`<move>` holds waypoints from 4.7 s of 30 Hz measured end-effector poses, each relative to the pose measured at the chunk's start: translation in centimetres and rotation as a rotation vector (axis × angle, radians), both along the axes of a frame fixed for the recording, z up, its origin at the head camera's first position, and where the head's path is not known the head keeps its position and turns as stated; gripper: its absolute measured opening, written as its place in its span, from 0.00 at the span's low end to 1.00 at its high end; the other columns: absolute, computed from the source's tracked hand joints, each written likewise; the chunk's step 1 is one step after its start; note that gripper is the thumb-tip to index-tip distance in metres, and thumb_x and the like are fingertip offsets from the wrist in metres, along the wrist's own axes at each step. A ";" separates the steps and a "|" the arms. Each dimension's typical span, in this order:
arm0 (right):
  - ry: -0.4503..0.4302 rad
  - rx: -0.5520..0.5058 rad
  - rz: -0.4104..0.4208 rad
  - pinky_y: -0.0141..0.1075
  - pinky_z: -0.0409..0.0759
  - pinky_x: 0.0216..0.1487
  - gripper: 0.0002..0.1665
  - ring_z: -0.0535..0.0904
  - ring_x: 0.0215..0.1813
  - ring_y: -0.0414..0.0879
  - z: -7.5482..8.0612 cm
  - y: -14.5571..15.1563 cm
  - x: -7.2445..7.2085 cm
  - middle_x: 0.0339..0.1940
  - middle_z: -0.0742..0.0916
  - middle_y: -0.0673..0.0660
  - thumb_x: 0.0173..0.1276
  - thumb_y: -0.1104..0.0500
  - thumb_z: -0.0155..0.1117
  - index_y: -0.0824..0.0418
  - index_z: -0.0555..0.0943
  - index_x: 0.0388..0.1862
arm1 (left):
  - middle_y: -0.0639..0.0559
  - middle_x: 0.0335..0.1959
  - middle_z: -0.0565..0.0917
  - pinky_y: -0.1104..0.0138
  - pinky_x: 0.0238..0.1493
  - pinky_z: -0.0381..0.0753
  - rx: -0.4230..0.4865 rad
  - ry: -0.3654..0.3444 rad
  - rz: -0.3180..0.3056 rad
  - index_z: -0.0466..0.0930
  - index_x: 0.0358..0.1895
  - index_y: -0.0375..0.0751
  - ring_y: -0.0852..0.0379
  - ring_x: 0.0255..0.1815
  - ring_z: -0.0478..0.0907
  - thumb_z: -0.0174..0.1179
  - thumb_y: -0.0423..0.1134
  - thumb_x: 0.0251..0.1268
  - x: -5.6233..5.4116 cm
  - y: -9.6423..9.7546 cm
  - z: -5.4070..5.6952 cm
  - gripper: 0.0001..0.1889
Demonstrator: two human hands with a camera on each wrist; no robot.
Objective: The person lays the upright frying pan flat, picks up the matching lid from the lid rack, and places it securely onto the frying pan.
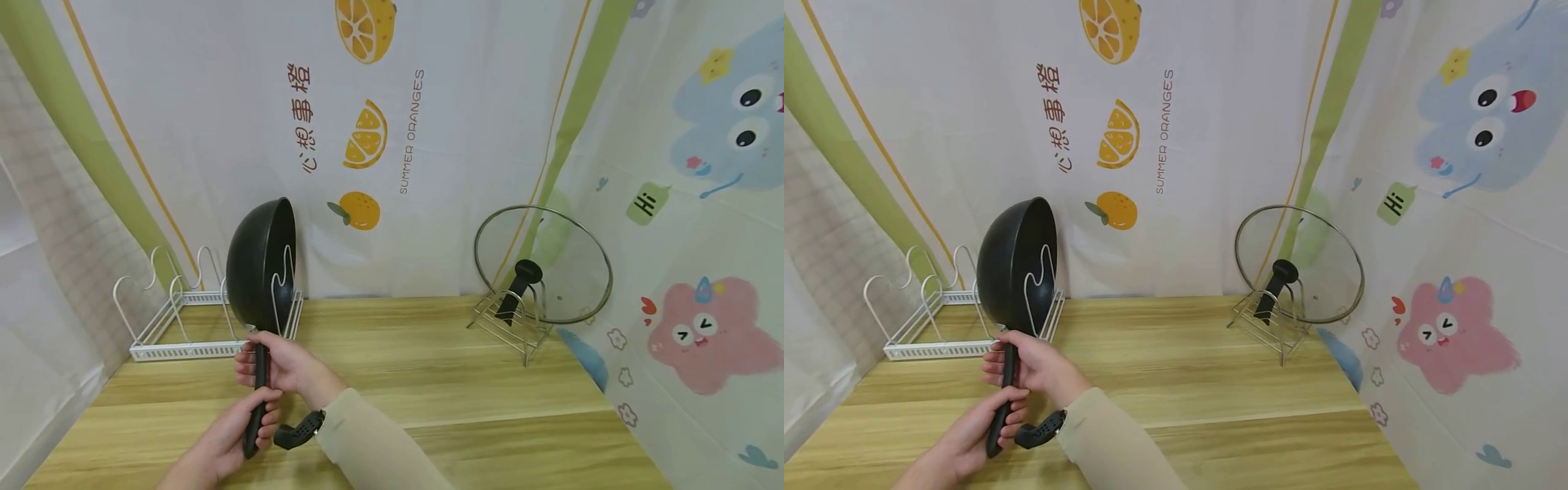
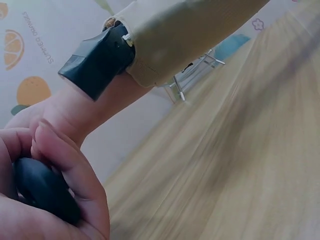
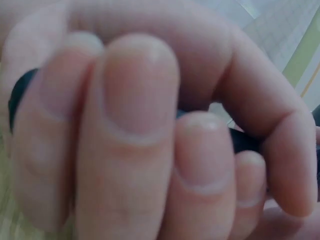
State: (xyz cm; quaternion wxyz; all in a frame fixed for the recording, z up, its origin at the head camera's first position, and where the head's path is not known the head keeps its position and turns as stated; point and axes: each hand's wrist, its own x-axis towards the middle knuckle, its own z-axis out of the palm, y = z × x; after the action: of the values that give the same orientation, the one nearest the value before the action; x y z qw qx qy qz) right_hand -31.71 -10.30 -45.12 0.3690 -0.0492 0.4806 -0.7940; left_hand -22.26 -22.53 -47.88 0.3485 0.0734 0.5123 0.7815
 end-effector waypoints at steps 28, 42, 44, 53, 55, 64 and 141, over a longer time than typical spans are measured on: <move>-0.004 -0.077 0.092 0.26 0.63 0.27 0.25 0.59 0.20 0.33 -0.6 -0.1 -0.7 0.19 0.66 0.40 0.87 0.47 0.53 0.48 0.67 0.24 | 0.68 0.12 0.63 0.78 0.14 0.64 -0.240 0.038 0.214 0.59 0.21 0.58 0.72 0.10 0.63 0.43 0.42 0.81 0.5 2.3 0.7 0.21; -0.012 -0.061 0.095 0.24 0.61 0.25 0.25 0.57 0.19 0.32 -0.4 -0.4 -0.3 0.18 0.64 0.40 0.85 0.47 0.53 0.46 0.65 0.22 | 0.65 0.10 0.58 0.75 0.10 0.61 -0.468 0.064 0.448 0.55 0.16 0.57 0.69 0.08 0.56 0.48 0.43 0.76 1.0 3.6 0.7 0.24; -0.012 -0.053 0.094 0.24 0.61 0.25 0.25 0.57 0.19 0.32 -0.3 -0.5 -0.3 0.18 0.64 0.40 0.85 0.47 0.53 0.47 0.65 0.22 | 0.65 0.10 0.58 0.75 0.10 0.61 -0.481 0.062 0.466 0.55 0.16 0.56 0.69 0.08 0.55 0.48 0.43 0.76 1.0 3.7 0.8 0.24; -0.010 -0.044 0.099 0.24 0.61 0.24 0.25 0.56 0.18 0.32 -0.3 -0.6 -0.3 0.18 0.63 0.40 0.84 0.48 0.52 0.46 0.64 0.22 | 0.64 0.10 0.58 0.74 0.09 0.60 -0.500 0.060 0.514 0.55 0.15 0.55 0.68 0.08 0.54 0.49 0.41 0.73 1.3 4.1 1.0 0.23; -0.010 -0.047 0.100 0.23 0.61 0.24 0.25 0.56 0.18 0.32 -0.3 -0.6 -0.3 0.18 0.63 0.40 0.84 0.49 0.51 0.46 0.64 0.21 | 0.64 0.10 0.58 0.74 0.09 0.60 -0.508 0.061 0.520 0.56 0.15 0.55 0.68 0.08 0.55 0.49 0.41 0.73 1.3 4.1 1.0 0.23; -0.002 -0.054 0.108 0.23 0.60 0.22 0.22 0.56 0.17 0.32 -0.2 -0.7 -0.4 0.17 0.62 0.39 0.79 0.54 0.47 0.47 0.61 0.19 | 0.64 0.09 0.59 0.73 0.10 0.59 -0.530 0.071 0.524 0.57 0.16 0.55 0.67 0.08 0.54 0.49 0.39 0.73 1.4 4.2 1.1 0.23; 0.005 -0.180 0.148 0.22 0.58 0.21 0.20 0.59 0.14 0.29 0.6 -0.3 -0.2 0.15 0.64 0.38 0.80 0.55 0.44 0.45 0.63 0.22 | 0.62 0.09 0.61 0.71 0.12 0.59 -0.639 0.123 0.586 0.62 0.17 0.53 0.65 0.08 0.56 0.50 0.40 0.75 1.9 4.5 2.4 0.21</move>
State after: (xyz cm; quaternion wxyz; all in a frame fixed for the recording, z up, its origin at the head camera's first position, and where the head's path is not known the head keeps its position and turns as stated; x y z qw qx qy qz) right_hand -31.93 -10.59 -44.55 0.4195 -0.1194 0.4031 -0.8045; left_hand -20.33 -18.06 -45.43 0.0861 -0.1400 0.7472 0.6439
